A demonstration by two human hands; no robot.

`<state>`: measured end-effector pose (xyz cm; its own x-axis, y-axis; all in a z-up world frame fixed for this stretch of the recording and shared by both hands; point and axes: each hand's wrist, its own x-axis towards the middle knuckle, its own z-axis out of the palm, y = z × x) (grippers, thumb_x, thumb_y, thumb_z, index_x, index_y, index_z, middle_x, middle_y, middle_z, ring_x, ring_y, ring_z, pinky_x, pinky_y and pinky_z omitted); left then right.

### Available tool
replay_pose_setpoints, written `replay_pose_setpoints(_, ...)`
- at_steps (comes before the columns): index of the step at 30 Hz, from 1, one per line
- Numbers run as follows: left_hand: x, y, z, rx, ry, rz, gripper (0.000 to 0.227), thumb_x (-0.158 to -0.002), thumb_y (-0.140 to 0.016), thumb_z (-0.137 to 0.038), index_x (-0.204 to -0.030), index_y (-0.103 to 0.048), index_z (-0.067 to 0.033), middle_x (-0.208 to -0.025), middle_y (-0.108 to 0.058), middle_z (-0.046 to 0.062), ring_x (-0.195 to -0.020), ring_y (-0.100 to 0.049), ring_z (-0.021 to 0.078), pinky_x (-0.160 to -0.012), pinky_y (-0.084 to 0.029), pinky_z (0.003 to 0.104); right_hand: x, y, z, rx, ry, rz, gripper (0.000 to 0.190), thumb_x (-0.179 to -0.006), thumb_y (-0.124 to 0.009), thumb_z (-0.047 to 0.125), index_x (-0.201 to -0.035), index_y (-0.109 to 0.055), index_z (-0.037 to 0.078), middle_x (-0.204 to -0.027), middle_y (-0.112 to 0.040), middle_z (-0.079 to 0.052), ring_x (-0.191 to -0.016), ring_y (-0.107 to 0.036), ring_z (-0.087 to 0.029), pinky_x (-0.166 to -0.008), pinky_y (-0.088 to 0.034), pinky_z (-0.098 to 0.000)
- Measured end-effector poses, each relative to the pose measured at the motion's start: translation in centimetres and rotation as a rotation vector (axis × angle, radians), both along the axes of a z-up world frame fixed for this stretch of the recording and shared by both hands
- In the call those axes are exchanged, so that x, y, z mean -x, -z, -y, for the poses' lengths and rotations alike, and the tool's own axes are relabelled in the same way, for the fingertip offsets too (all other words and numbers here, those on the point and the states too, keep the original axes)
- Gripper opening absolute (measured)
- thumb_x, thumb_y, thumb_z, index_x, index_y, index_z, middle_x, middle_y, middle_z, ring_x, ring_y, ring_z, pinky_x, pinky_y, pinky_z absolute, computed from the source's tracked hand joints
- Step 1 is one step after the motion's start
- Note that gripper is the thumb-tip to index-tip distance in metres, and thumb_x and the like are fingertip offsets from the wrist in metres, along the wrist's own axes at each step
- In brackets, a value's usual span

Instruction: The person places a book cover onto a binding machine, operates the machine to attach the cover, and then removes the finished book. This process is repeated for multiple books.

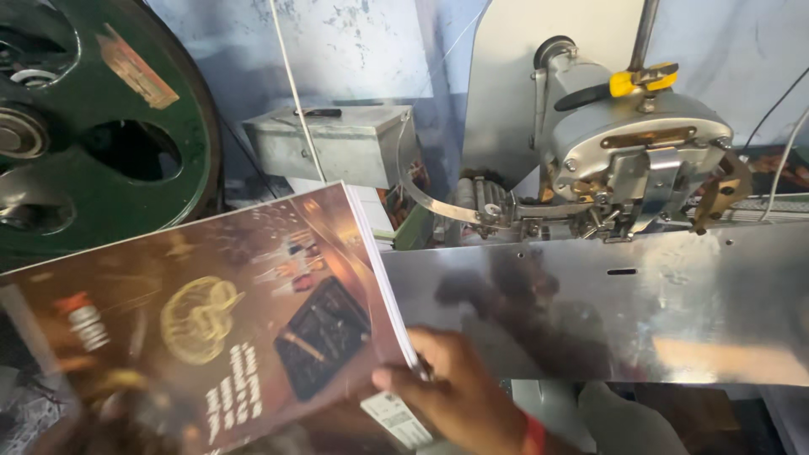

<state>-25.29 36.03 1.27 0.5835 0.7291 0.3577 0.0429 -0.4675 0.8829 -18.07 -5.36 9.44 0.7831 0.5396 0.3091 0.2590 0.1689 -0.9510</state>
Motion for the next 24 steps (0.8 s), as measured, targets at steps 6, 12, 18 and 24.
replay_pose_setpoints(6,-5.5,-1.1,-1.4,-0.049,0.048,-0.081,0.026,-0.1,-0.077,-0.026,-0.104,-0.08,-0.0001,-0.078,-0.068,0.007,-0.065,-0.058,0.0166,-0.057,-0.047,0.034,-5.8,2.6,-1.4,0.048,0.188,0.09,0.031,-0.087,-0.074,0.028,-0.1,-0.075,-0.001,-0.078,-0.072,0.004,-0.073,-0.058,-0.003,-0.064,-0.05,-0.0255)
replay_pose_setpoints(12,-17.5,-0.7,1.4,0.098,0.197,-0.256,0.026,-0.093,-0.078,-0.02,-0.106,-0.081,0.0027,-0.082,-0.073,0.014,-0.063,-0.059,0.0187,-0.057,-0.047,0.037,-12.5,7.5,0.3,-0.125,0.254,-0.286,0.02,-0.088,-0.078,0.015,-0.092,-0.076,-0.005,-0.079,-0.065,0.002,-0.073,-0.056,-0.009,-0.064,-0.047,-0.0291)
replay_pose_setpoints(18,-22.5,-0.1,4.5,0.722,0.451,-0.107,0.034,-0.091,-0.075,-0.019,-0.113,-0.074,0.0061,-0.098,-0.073,0.013,-0.077,-0.07,0.0213,-0.067,-0.057,0.036,-18.0,10.4,3.8,-0.077,0.477,-0.375,0.021,-0.086,-0.076,0.014,-0.099,-0.077,-0.003,-0.089,-0.076,-0.005,-0.079,-0.064,-0.013,-0.072,-0.052,-0.031)
replay_pose_setpoints(24,-23.8,2.5,8.3,0.481,0.232,0.057,0.033,-0.08,-0.085,-0.006,-0.111,-0.077,0.0023,-0.101,-0.076,0.014,-0.081,-0.067,0.0176,-0.076,-0.056,0.032,-18.3,10.5,3.4,-0.092,0.681,-0.244,0.024,-0.086,-0.079,0.015,-0.103,-0.08,-0.002,-0.096,-0.08,-0.008,-0.084,-0.069,-0.013,-0.077,-0.053,-0.0289)
